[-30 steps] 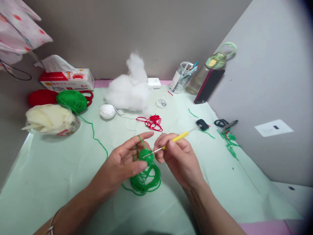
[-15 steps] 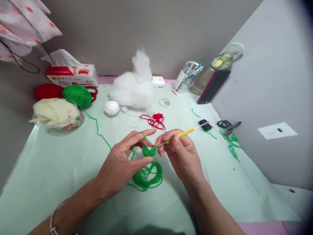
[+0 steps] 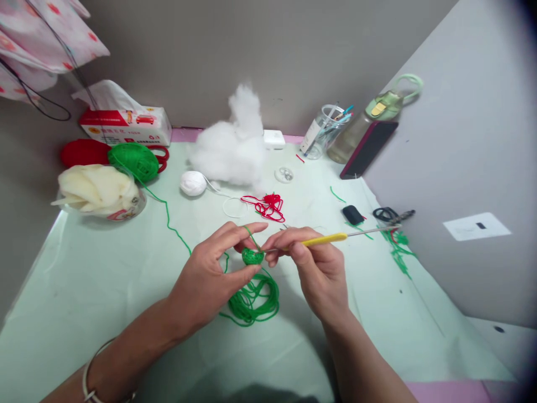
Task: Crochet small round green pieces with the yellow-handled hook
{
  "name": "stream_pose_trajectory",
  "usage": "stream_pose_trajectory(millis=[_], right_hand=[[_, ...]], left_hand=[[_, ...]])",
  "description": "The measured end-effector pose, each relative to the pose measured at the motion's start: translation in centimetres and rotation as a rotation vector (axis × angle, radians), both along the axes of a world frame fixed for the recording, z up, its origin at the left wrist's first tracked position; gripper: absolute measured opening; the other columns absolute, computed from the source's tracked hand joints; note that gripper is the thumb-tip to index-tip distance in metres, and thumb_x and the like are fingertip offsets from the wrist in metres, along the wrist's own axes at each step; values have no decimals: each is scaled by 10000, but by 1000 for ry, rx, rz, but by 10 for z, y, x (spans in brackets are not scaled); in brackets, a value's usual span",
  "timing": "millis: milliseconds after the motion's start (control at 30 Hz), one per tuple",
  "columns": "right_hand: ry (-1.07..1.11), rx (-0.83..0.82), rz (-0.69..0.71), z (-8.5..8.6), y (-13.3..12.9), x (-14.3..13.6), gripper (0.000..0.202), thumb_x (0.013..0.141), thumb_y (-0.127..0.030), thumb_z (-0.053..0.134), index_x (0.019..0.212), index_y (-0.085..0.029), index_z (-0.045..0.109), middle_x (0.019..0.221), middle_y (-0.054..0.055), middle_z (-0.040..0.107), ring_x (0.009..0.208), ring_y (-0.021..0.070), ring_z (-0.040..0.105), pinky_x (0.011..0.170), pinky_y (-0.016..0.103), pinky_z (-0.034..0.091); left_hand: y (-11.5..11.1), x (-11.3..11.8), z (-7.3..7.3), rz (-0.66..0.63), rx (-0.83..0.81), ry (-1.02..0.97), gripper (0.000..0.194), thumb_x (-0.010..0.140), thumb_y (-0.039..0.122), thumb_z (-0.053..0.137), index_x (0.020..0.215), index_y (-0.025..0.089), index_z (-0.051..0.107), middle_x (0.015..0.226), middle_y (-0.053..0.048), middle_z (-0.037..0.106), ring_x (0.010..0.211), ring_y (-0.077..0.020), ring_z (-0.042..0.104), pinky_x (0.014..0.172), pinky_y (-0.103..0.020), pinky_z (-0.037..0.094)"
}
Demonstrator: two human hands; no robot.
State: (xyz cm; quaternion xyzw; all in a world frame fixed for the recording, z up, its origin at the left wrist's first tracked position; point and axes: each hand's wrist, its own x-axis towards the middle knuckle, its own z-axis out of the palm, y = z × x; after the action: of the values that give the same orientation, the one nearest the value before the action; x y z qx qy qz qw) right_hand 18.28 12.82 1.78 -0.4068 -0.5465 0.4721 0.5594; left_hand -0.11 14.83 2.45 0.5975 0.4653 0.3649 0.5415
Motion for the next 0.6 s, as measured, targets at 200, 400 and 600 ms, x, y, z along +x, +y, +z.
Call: stream_pose_trajectory(millis=[200, 400, 600], right_hand=[[126, -40, 6, -3, 2, 0, 208, 1041, -338, 596, 990, -240, 772, 954, 35, 754, 772, 161, 728, 713, 329, 632], [231, -110, 79, -3, 3, 1, 199, 1024, -388, 622, 975, -248, 753, 942, 35, 779, 768, 170, 737, 716, 341, 634], [220, -88, 92, -4, 2, 1, 198, 1036, -365, 607, 983, -245, 756, 959, 33, 777, 789, 164, 744, 728, 326, 629]], left_hand=[[-1, -3, 3, 7, 22, 28, 507, 820, 115, 737, 1281, 326, 745, 920, 19, 636, 955, -180, 666, 927, -332, 545], [1, -3, 5, 2, 43, 2, 469, 808, 121, 753, 1232, 321, 765, 902, 25, 644, 972, -189, 670, 950, -340, 538], [-1, -4, 6, -16, 54, 14, 382, 802, 103, 749, 1107, 325, 809, 904, 21, 649, 940, -184, 656, 992, -347, 513]])
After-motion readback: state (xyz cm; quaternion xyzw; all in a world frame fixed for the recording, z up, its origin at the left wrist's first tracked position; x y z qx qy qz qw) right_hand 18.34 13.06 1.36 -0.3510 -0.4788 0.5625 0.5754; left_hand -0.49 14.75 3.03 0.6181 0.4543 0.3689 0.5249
